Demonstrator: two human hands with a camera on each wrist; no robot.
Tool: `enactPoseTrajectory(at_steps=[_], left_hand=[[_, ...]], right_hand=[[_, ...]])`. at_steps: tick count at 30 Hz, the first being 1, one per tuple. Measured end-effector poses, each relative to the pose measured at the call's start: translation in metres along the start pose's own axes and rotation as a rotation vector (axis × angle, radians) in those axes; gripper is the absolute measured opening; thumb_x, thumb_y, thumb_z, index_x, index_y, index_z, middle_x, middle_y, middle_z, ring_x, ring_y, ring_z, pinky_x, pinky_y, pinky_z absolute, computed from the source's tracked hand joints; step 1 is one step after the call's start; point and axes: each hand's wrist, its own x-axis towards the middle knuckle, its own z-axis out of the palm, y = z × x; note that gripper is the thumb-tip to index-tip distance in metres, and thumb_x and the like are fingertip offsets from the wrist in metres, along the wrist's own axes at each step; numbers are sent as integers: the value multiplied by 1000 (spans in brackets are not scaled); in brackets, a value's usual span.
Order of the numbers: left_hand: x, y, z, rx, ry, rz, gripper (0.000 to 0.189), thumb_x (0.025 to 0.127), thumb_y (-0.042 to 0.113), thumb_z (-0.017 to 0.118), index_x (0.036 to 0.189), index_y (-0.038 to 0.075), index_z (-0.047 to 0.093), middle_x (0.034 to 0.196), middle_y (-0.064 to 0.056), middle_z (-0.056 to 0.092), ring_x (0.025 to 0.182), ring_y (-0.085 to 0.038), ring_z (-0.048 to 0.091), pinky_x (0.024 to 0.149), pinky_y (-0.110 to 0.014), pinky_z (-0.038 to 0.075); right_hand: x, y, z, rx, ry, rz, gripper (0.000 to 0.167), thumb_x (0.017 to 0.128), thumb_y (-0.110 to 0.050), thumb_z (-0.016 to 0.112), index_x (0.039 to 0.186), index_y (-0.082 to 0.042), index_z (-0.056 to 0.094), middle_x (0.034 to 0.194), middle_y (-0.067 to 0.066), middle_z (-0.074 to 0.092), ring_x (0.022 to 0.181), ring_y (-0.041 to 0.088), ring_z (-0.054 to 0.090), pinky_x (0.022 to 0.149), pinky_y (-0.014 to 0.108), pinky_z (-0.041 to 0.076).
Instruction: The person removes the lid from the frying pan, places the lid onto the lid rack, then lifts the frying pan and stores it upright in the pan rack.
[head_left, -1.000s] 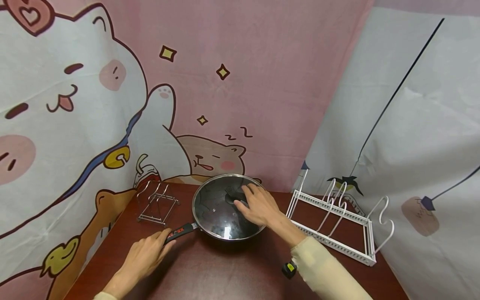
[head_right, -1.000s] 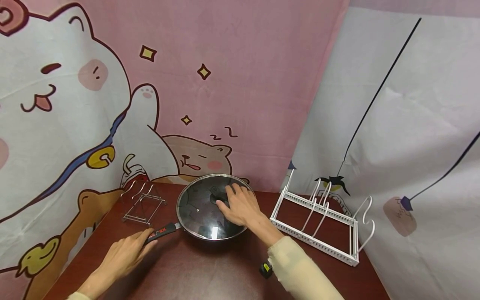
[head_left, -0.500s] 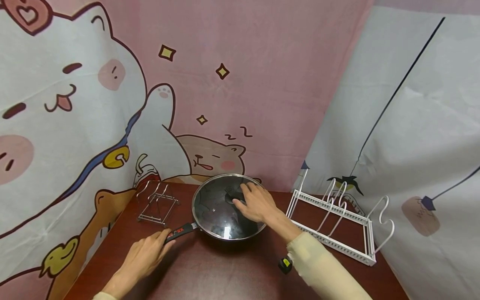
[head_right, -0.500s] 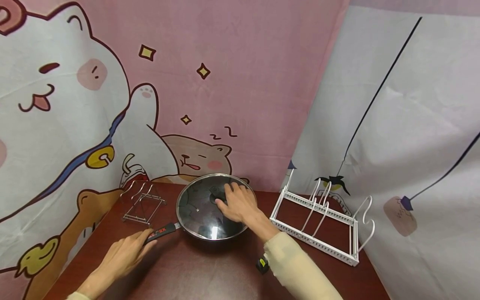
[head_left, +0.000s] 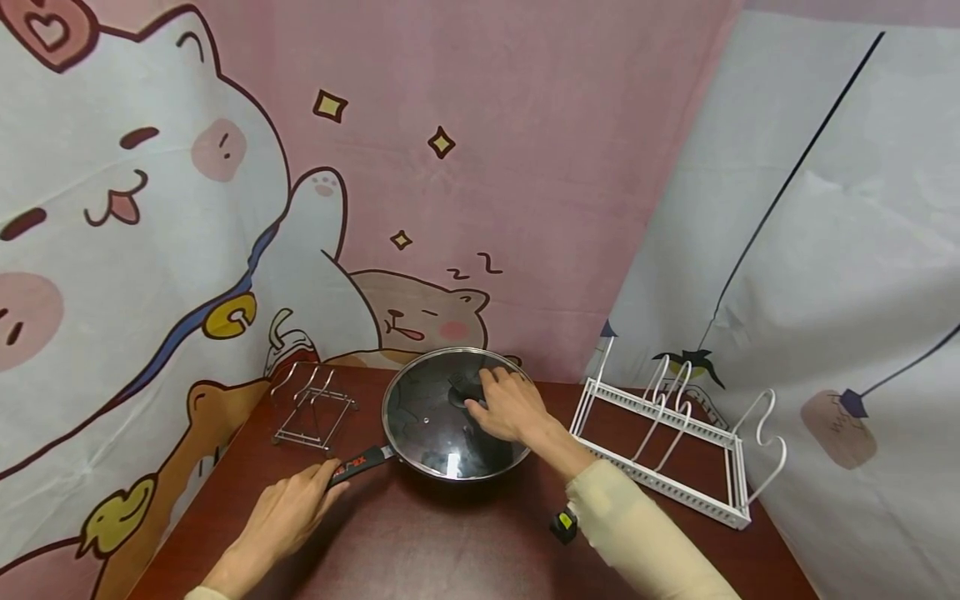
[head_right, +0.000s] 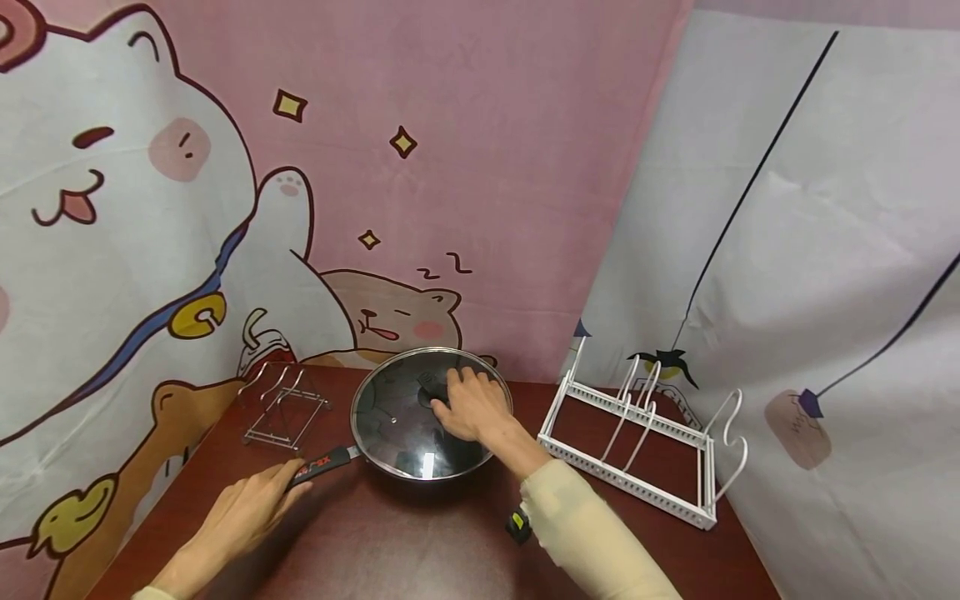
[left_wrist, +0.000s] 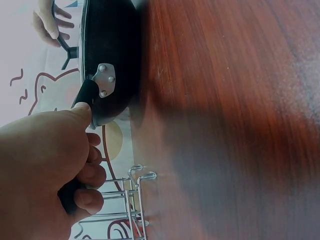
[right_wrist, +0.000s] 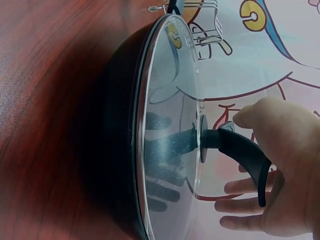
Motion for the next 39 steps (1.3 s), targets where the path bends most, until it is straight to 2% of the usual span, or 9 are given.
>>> enactPoseTrajectory(at_steps=[6,12,20,30,39], left_hand=[[0,0,-1,-8,-17,-14,31,103,37,85,125,19,72,86,8,69,62,-11,63,49,-34,42],[0,-1,0,-11,-45,-29,29,104,38,84,125,22,72,87,11,69,60,-8,58,49,-33,40],[-2,0,1,-14,-48,-41,30,103,36,84,126,20,73,88,8,71,60,-6,57,50,-31,39],[-1,0,0,-23,-42,-42,31,104,36,83,128,20,73,91,6,74,63,-13,65,51,-33,43],[-1,1,2,-15,-43,-41,29,103,36,84,126,21,73,89,8,73,62,-8,62,51,-31,41]], right_hand=[[1,-2,0,-5,11,14,62,108,-56,66,145,-6,66,135,20,74,119,46,75,102,59,62],[1,-4,-1,-1,-11,27,62,109,-56,65,143,-5,67,131,19,75,116,42,77,98,57,64],[3,-7,0,-5,-10,46,60,110,-55,65,140,-3,70,126,18,76,113,42,78,96,57,64],[8,-13,1,0,-12,97,57,110,-52,64,132,-1,74,123,20,80,109,45,80,88,59,65],[10,-15,2,21,-24,101,50,108,-48,68,123,0,74,116,25,81,100,45,81,81,58,64]])
